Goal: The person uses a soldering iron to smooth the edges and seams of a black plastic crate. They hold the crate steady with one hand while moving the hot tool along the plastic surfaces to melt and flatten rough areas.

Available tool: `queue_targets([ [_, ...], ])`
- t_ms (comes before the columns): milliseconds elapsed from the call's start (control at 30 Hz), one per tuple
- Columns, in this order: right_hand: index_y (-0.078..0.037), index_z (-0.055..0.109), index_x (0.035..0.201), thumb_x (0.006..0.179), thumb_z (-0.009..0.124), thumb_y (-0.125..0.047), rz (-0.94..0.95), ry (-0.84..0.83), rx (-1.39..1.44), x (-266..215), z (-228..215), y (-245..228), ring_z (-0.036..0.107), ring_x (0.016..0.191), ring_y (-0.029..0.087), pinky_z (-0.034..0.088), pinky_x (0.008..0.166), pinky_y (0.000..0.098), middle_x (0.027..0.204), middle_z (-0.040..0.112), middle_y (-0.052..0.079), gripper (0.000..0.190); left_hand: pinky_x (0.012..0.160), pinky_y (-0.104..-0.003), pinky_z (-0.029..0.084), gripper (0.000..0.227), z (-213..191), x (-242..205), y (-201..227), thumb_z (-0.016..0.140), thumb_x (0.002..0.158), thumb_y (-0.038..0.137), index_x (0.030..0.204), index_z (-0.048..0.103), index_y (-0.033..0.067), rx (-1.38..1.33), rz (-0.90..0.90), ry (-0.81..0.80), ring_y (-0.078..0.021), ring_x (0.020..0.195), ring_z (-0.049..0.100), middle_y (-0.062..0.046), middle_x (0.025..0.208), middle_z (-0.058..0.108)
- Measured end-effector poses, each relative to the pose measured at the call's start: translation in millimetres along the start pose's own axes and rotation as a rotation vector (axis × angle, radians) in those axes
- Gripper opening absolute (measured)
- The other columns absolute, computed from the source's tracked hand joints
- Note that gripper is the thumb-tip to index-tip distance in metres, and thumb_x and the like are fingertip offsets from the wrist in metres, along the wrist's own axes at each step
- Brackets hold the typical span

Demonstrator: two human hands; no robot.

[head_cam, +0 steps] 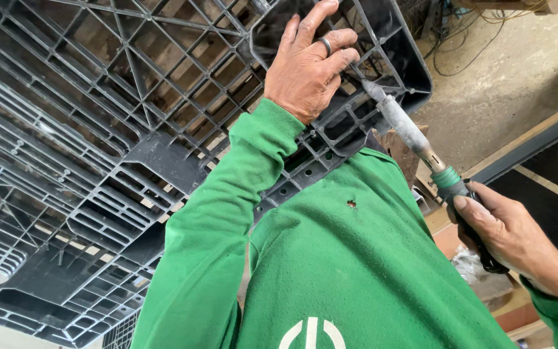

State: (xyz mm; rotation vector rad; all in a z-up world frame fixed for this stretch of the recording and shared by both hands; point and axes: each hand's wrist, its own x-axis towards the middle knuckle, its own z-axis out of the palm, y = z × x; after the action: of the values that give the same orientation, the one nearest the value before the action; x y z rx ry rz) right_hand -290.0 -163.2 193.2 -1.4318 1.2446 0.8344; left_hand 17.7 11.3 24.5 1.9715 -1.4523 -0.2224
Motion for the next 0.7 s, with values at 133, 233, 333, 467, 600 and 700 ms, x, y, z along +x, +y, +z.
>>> queue_targets([
  [133,-0.006,0.056,0.136,0.096,0.062,-0.038,-0.313,0.278,-0.829,-20,4,-25,0.061,0.058,0.024,0.05,0.053,0.0379,0.078,0.061,0.012,0.051,0.121,-0.064,0.031,0.027,0,1,0,0.077,0.091,0.011,0.117,0.074,0.0166,-0.004,-0.021,0.021,-0.0274,0.151,0.029,0.006,0.138,0.06],
  [233,-0.011,0.044,0.159,0.089,0.064,-0.041,-0.289,0.342,-1.221,-39,12,-47,0.062,0.058,0.026,0.051,0.048,0.0378,0.093,0.059,0.015,0.079,0.121,-0.065,0.032,0.025,1,0,2,0.077,0.091,0.011,0.116,0.074,0.0177,-0.014,-0.024,0.036,-0.0265,0.151,0.03,0.007,0.139,0.06],
  [333,-0.023,0.041,0.163,0.088,0.064,-0.042,-0.293,0.322,-1.383,-52,19,-69,0.061,0.056,0.025,0.051,0.047,0.0365,0.094,0.056,0.017,0.081,0.12,-0.065,0.033,0.025,2,-2,1,0.076,0.091,0.011,0.115,0.074,0.0177,-0.013,-0.024,0.047,-0.0265,0.151,0.03,0.007,0.139,0.06],
  [467,-0.031,0.037,0.165,0.092,0.062,-0.042,-0.195,0.276,-1.451,-52,23,-79,0.066,0.058,0.024,0.053,0.05,0.0356,0.094,0.056,0.015,0.077,0.119,-0.066,0.033,0.026,3,-3,-2,0.076,0.089,0.01,0.114,0.074,0.0182,-0.008,-0.012,0.061,-0.0259,0.151,0.03,0.007,0.138,0.06],
  [600,-0.026,0.047,0.158,0.084,0.073,-0.036,-0.211,0.339,-1.347,-45,11,-58,0.067,0.067,0.026,0.055,0.057,0.0378,0.099,0.058,0.014,0.078,0.118,-0.066,0.033,0.026,5,-4,0,0.075,0.089,0.01,0.113,0.075,0.019,-0.01,-0.02,0.072,-0.0253,0.151,0.03,0.007,0.138,0.06],
  [700,-0.02,0.059,0.153,0.074,0.078,-0.015,-0.6,0.484,-1.045,-43,-9,-34,0.063,0.079,0.026,0.054,0.07,0.0391,0.099,0.06,0.014,0.082,0.119,-0.066,0.033,0.026,2,-5,-2,0.074,0.091,0.009,0.114,0.075,0.0198,0.002,-0.024,0.074,-0.0251,0.152,0.029,0.007,0.141,0.06],
])
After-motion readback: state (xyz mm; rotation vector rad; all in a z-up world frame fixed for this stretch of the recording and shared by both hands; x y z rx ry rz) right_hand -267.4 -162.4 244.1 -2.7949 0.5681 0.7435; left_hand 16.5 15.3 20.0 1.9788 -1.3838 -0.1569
